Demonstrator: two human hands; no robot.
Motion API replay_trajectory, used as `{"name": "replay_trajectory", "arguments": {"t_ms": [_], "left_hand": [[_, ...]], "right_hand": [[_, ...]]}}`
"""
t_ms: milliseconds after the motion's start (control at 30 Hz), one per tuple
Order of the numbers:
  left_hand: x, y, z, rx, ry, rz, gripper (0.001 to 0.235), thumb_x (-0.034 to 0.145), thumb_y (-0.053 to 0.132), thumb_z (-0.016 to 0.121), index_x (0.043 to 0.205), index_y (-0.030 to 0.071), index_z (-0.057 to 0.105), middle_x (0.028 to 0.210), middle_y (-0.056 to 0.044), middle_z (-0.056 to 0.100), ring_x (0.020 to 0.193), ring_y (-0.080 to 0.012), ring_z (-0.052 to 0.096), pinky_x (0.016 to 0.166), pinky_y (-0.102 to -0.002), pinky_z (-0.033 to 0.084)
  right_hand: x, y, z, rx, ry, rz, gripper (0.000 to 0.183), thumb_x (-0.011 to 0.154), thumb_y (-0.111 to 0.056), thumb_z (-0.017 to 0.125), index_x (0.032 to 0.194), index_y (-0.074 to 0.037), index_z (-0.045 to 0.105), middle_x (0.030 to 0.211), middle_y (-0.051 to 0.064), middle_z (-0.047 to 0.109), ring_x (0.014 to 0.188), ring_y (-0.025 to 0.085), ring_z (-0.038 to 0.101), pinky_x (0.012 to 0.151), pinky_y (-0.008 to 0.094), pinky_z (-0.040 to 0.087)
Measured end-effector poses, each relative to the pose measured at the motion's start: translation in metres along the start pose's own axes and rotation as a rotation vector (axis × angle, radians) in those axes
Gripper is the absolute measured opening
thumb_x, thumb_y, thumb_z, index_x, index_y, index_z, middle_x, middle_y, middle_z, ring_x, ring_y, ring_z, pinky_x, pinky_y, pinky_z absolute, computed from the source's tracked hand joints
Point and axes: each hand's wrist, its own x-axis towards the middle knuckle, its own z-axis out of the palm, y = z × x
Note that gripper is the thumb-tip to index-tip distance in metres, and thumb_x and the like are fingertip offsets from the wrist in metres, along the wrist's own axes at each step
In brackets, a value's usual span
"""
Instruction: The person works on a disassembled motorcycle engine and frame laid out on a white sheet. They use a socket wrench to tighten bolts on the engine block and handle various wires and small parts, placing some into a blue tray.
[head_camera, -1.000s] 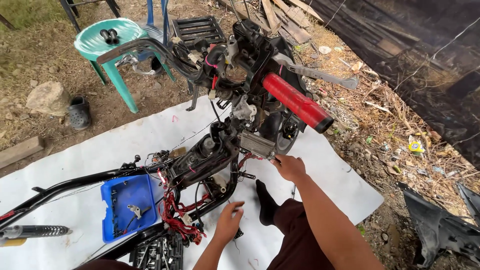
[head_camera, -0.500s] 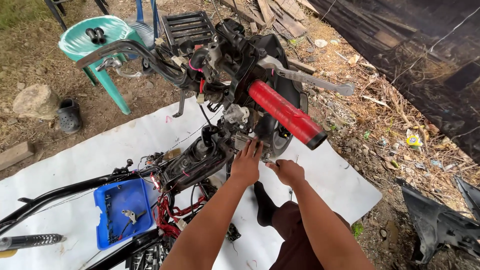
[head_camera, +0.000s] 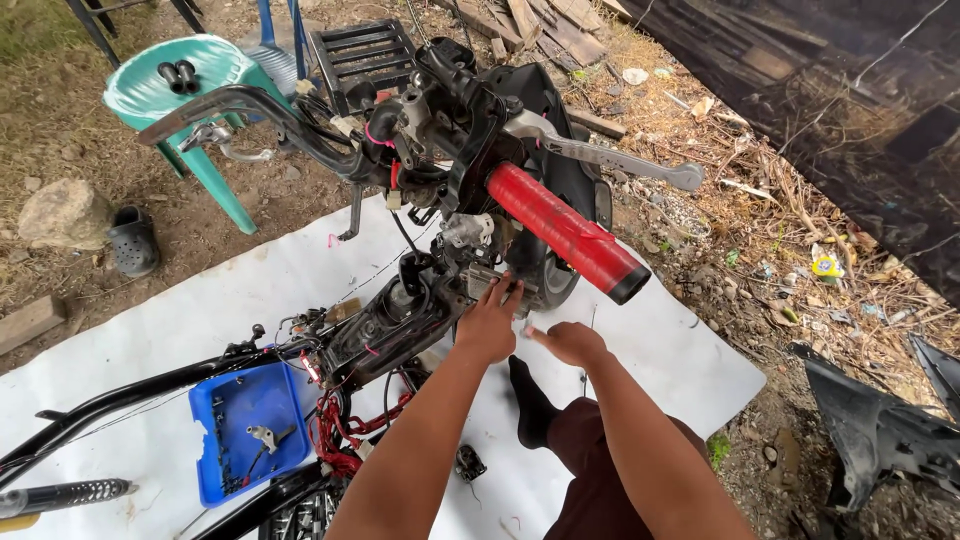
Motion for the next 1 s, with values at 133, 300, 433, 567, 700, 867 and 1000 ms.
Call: {"name": "replay_trajectory", "arguments": {"t_ms": [133,300,433,567,700,867,1000], "left_hand": [[-0.005,0.007,-0.015,-0.022,-0.067,-0.041,0.079,0.096,0.023,0.056,0.163,0.029,0.015,0.172,0.003,0.005,0.158,-0.0194,0.011,0.117,-0.043,0.035],[0.0,0.006,-0.013,0.003,-0.084,-0.039,0.082,0.094,0.015,0.055,0.165,0.03,0.014,0.173,0.002,0.004,0.159,-0.0199,0.011,0.116,-0.043,0.037],[-0.001,0.008,-0.012,0.009,-0.07,-0.039,0.085,0.092,0.016,0.057,0.164,0.03,0.015,0.173,0.002,0.005,0.158,-0.0207,0.012,0.117,-0.043,0.038],[0.0,0.009,-0.008,-0.002,-0.062,-0.039,0.086,0.09,0.016,0.058,0.164,0.029,0.015,0.173,0.003,0.005,0.159,-0.0206,0.013,0.116,-0.044,0.039],[0.003,0.008,-0.005,-0.023,-0.049,-0.033,0.088,0.089,0.016,0.058,0.164,0.03,0.015,0.173,0.003,0.005,0.159,-0.0213,0.012,0.116,-0.044,0.04],[-0.001,0.014,-0.014,-0.026,-0.088,-0.047,0.088,0.09,0.018,0.06,0.164,0.031,0.014,0.173,0.004,0.003,0.159,-0.0197,0.01,0.118,-0.047,0.036],[0.0,0.012,-0.013,-0.019,-0.09,-0.046,0.09,0.089,0.019,0.061,0.164,0.032,0.014,0.173,0.004,0.002,0.159,-0.0196,0.01,0.116,-0.047,0.038]], "right_hand": [[-0.025,-0.021,-0.02,-0.209,-0.117,-0.006,0.086,0.08,-0.09,0.04,0.086,-0.013,0.077,0.086,0.01,0.076,0.091,0.028,0.072,0.08,0.044,0.054],[-0.03,-0.021,-0.034,-0.064,0.067,0.084,0.086,0.083,-0.089,0.037,0.071,-0.012,0.074,0.074,0.01,0.074,0.078,0.029,0.073,0.073,0.043,0.055],[-0.025,-0.02,-0.033,-0.035,0.023,0.123,0.088,0.083,-0.09,0.039,0.069,-0.011,0.073,0.071,0.008,0.071,0.076,0.028,0.073,0.073,0.04,0.054],[-0.02,-0.016,-0.027,0.009,0.029,0.159,0.088,0.083,-0.091,0.039,0.067,-0.011,0.072,0.07,0.007,0.07,0.076,0.028,0.072,0.072,0.039,0.053],[-0.02,-0.016,-0.033,0.005,0.059,0.15,0.089,0.081,-0.091,0.041,0.066,-0.01,0.072,0.068,0.006,0.07,0.073,0.026,0.072,0.07,0.039,0.053],[-0.027,-0.031,-0.037,-0.074,0.153,0.176,0.085,0.079,-0.09,0.05,0.067,-0.009,0.072,0.069,0.007,0.07,0.07,0.026,0.072,0.062,0.04,0.053],[-0.032,-0.043,-0.033,-0.269,0.321,0.113,0.075,0.083,-0.081,0.061,0.069,-0.008,0.072,0.069,0.009,0.072,0.068,0.028,0.072,0.057,0.04,0.051]]}}
